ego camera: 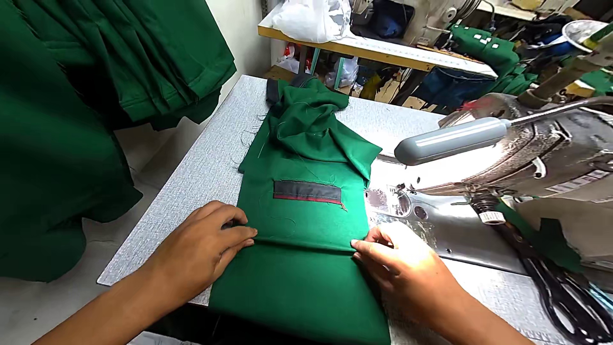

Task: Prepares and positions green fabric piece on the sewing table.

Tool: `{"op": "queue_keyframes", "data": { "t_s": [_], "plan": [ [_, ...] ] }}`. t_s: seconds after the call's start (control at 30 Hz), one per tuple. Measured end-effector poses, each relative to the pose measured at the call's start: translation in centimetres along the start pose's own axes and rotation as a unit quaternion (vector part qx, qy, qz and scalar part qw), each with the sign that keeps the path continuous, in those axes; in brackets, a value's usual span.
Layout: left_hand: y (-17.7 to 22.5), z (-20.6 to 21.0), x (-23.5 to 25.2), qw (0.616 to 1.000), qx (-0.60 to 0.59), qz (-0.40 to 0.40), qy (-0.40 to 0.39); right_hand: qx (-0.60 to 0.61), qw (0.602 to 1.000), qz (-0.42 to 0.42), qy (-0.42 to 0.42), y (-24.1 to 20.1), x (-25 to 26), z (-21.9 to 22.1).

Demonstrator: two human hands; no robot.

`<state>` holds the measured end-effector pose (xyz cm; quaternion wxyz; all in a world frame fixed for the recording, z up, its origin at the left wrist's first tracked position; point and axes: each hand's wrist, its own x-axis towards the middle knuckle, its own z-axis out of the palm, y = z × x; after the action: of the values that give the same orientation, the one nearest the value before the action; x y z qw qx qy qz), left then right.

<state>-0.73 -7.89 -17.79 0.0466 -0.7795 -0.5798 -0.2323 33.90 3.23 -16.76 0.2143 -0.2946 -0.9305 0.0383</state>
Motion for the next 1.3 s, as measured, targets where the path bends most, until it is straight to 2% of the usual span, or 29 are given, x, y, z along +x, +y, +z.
{"op": "queue_keyframes", "data": {
  "t_s": [0.1,0.17,0.27,0.33,0.37,0.43,0.5,0.6,0.67,0.77,0.83,0.9,0.97,1.03,1.17,1.2,1.23,1.3],
  "plan": [
    [-0.5,-1.8,2.8,1.000,0.007,0.027,-0.004,-0.049,0.998,-0.026,-0.001,0.0,2.3,-1.7],
    [-0.9,-3.3,5.4,0.999,0.015,0.052,0.001,-0.108,0.993,-0.040,0.028,-0.1,4.2,-3.0],
    [-0.8,-6.2,8.3,0.993,0.049,0.073,0.077,-0.150,0.982,-0.042,0.105,-0.3,6.3,-5.2],
    [-0.2,-7.5,7.7,0.984,0.080,0.089,0.132,-0.140,0.977,-0.045,0.154,-0.5,5.6,-5.9],
    [0.2,-7.4,6.2,0.981,0.094,0.098,0.135,-0.130,0.977,-0.045,0.160,-0.7,4.6,-5.7],
    [1.1,-5.5,2.4,0.979,0.108,0.130,0.111,-0.106,0.983,-0.050,0.140,-1.1,2.2,-4.3],
    [1.9,-3.2,-0.4,0.982,0.092,0.155,0.053,-0.084,0.991,-0.059,0.090,-1.4,0.0,-2.3],
    [2.3,-1.2,-2.4,0.988,0.055,0.146,-0.009,-0.062,0.997,-0.048,0.023,-2.0,-2.1,-0.5],
    [2.6,-1.6,-2.5,0.990,0.042,0.127,-0.053,-0.019,1.000,-0.017,-0.002,-2.4,-2.8,-0.5],
    [3.1,-3.6,-1.0,0.982,0.020,0.099,-0.161,0.061,0.995,0.061,-0.040,-2.5,-3.4,-1.9],
    [3.4,-3.6,0.5,0.985,0.010,0.077,-0.154,0.066,0.993,0.096,-0.032,-1.5,-4.2,-2.4],
    [4.1,-1.7,2.6,0.995,0.021,0.059,-0.082,0.034,0.993,0.110,-0.008,0.0,-4.9,-1.8],
    [4.9,0.9,5.3,0.997,0.009,0.048,-0.067,0.014,0.994,0.110,0.017,1.1,-4.4,-0.9],
    [5.9,2.9,8.0,0.994,-0.001,0.044,-0.099,-0.007,0.991,0.132,0.014,1.5,-2.5,-0.5],
    [7.6,4.8,9.1,0.968,-0.003,-0.013,-0.250,0.062,0.952,0.293,-0.062,2.0,2.7,-0.5],
    [7.6,5.3,8.7,0.969,0.002,-0.020,-0.245,0.076,0.944,0.314,-0.063,2.1,3.8,-0.4],
    [7.6,5.5,8.4,0.972,0.008,-0.023,-0.234,0.084,0.942,0.319,-0.052,2.0,4.7,-0.2],
    [7.6,5.7,8.1,0.975,0.015,-0.021,-0.220,0.073,0.960,0.271,0.006,1.6,5.7,0.7]
  ]
}}
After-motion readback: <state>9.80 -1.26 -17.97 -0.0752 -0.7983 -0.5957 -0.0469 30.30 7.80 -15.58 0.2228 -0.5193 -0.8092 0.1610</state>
